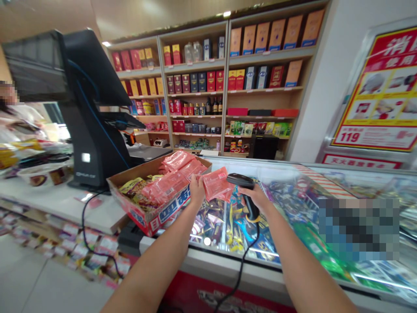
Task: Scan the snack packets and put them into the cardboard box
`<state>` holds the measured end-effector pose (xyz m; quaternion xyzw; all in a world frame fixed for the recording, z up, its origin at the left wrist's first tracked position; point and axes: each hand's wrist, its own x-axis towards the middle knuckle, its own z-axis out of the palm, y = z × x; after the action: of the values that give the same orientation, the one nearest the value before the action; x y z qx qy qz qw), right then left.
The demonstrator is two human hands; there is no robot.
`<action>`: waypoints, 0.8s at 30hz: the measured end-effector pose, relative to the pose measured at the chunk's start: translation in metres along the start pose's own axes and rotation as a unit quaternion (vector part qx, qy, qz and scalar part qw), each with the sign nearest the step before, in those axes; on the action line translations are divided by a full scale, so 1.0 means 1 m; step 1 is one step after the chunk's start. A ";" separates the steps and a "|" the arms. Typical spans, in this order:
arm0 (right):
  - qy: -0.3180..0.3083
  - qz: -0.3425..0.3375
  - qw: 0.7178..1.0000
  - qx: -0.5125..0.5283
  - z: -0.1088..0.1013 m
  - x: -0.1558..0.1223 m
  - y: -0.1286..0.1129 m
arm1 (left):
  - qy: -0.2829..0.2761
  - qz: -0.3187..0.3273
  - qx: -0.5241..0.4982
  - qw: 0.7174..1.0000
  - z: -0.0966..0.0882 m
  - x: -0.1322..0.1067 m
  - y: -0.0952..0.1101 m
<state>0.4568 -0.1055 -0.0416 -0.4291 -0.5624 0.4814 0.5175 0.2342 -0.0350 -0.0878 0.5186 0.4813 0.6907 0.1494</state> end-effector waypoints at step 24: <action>-0.005 -0.016 1.000 0.017 0.006 0.004 0.004 | 0.010 -0.015 0.018 1.000 -0.002 -0.006 0.025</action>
<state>0.4502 -0.1018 -0.0452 -0.4090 -0.5633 0.4846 0.5296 0.2428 -0.0525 -0.0708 0.5066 0.5030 0.6849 0.1457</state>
